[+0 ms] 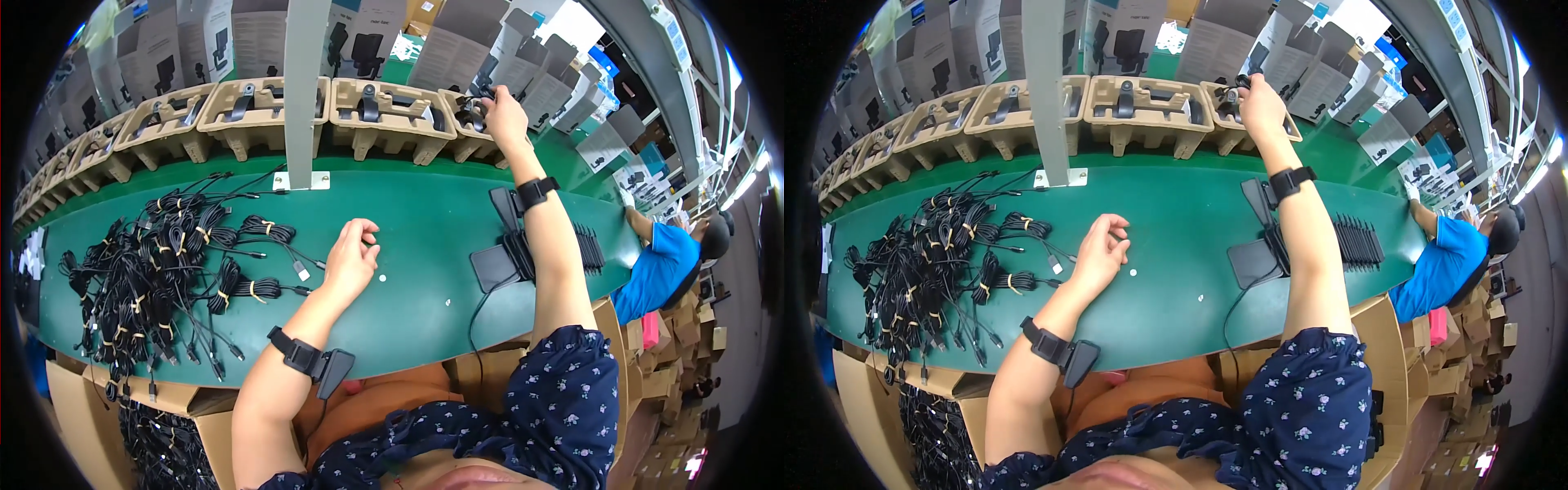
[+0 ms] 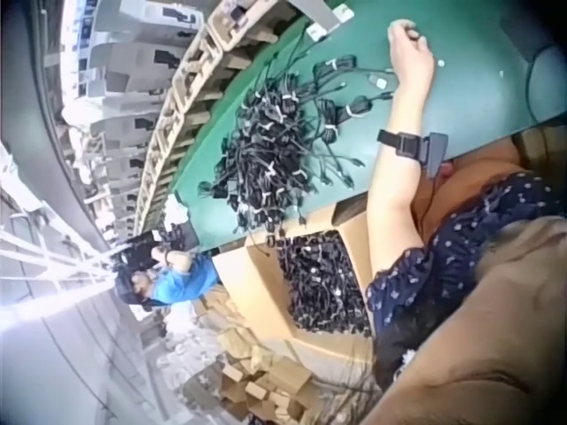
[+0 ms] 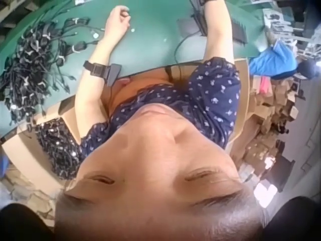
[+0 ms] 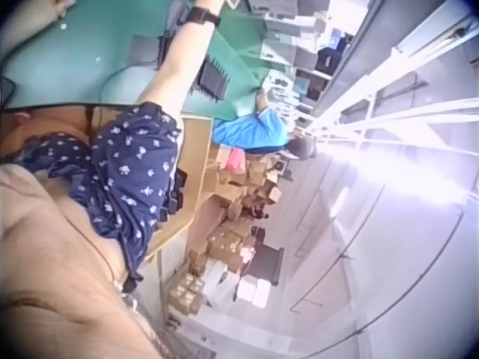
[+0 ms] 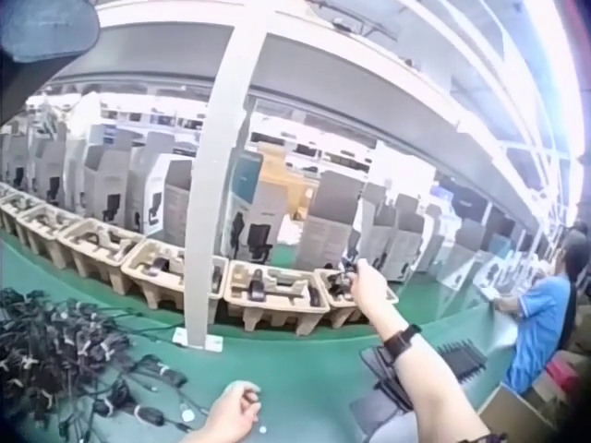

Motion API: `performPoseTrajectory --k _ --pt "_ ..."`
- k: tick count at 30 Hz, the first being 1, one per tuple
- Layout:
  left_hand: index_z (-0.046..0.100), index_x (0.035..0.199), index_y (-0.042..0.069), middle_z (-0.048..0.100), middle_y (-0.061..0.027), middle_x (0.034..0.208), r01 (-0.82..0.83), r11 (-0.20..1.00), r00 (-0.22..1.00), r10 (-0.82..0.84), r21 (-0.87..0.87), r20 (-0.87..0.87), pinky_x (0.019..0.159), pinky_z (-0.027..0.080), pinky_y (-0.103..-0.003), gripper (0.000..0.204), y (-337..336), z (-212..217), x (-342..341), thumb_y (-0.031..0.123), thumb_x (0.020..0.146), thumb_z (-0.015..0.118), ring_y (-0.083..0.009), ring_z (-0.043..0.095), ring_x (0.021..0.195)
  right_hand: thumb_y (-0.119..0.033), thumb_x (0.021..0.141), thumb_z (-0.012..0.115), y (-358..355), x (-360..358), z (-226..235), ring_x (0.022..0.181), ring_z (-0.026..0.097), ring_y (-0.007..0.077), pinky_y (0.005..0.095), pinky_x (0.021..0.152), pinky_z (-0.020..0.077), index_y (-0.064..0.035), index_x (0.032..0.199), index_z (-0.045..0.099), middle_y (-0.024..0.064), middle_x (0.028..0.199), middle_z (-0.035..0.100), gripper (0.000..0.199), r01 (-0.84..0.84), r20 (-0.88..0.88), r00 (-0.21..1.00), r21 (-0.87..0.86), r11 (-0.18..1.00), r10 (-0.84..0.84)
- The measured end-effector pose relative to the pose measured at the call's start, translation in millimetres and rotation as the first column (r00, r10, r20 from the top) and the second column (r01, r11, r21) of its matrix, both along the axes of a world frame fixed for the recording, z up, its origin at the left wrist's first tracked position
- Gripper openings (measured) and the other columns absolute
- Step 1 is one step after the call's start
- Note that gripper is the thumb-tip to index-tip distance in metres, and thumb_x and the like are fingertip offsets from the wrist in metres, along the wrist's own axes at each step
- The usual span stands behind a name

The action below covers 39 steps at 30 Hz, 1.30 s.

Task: The person picks up a black square component and places it into a cardboard tray, then picks up a bundled cable and places it into the same tray, repeating this for several trays.

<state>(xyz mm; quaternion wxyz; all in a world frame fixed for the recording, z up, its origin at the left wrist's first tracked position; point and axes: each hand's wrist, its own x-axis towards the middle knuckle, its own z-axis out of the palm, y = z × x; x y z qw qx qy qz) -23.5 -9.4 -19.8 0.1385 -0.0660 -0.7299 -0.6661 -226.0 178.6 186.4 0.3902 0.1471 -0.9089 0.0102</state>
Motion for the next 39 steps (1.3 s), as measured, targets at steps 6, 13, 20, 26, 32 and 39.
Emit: performPoseTrajectory --k 6,13,20,26,32,39 --pt "0.045 0.101 0.003 0.047 -0.0061 0.089 0.056 0.997 0.996 -0.060 0.060 0.060 0.042 0.041 -0.021 0.026 -3 1 -3 -0.007 0.079 0.053 -0.0091 0.053 0.053 -0.011 0.077 0.054 21 -48 -9 0.083 0.059 0.0309 0.0401 0.070 0.0481 -0.0030 0.088 0.053 0.0148 0.084 0.061 0.013 0.048 -0.001 0.999 0.295 0.954 -0.050" --pt "0.047 0.098 0.003 0.047 -0.0071 0.091 0.070 0.992 0.989 -0.083 0.105 0.122 0.048 0.044 -0.024 0.023 -5 10 -3 -0.006 0.078 0.054 -0.0104 0.052 0.052 -0.011 0.081 0.047 14 -86 -26 0.081 0.061 0.0273 0.0390 0.066 0.0507 -0.0054 0.085 0.056 0.0116 0.083 0.061 0.012 0.076 0.014 0.995 0.570 0.818 -0.102" --pt "0.047 0.097 0.003 0.047 -0.0069 0.092 0.082 0.987 0.984 -0.102 0.135 0.146 0.041 0.041 -0.021 0.020 -3 13 -5 -0.006 0.080 0.053 -0.0091 0.053 0.051 -0.010 0.081 0.045 5 -114 -45 0.085 0.062 0.0318 0.0384 0.073 0.0508 0.0014 0.089 0.060 0.0197 0.093 0.062 0.020 0.141 0.111 0.980 0.184 0.973 -0.163" --pt "0.047 0.097 0.000 0.047 -0.0073 0.092 0.055 0.989 0.985 -0.076 0.136 0.155 0.039 0.040 -0.021 0.018 -9 7 -6 -0.006 0.080 0.052 -0.0091 0.053 0.051 -0.014 0.079 0.047 3 -92 -38 0.090 0.059 0.0329 0.0409 0.080 0.0460 -0.0055 0.090 0.064 0.0180 0.093 0.062 0.022 0.038 0.222 0.966 0.382 0.923 -0.132" --pt "0.046 0.098 -0.001 0.050 -0.0070 0.091 0.094 0.989 0.985 -0.109 0.114 0.133 0.041 0.039 -0.019 0.016 -3 11 -7 -0.004 0.083 0.050 -0.0079 0.053 0.054 -0.021 0.077 0.059 31 -92 -20 0.086 0.058 0.0348 0.0433 0.075 0.0454 -0.0037 0.087 0.058 0.0175 0.086 0.061 0.020 -0.059 0.294 0.955 0.098 0.993 0.028" --pt "0.046 0.097 -0.001 0.050 -0.0069 0.090 0.092 0.986 0.986 -0.109 0.137 0.128 0.041 0.040 -0.019 0.015 -4 6 -2 -0.003 0.083 0.051 -0.0079 0.053 0.054 -0.014 0.076 0.057 31 -107 -30 0.087 0.058 0.0350 0.0421 0.076 0.0460 -0.0029 0.090 0.056 0.0191 0.089 0.062 0.018 0.067 0.267 0.957 0.182 0.981 -0.115"
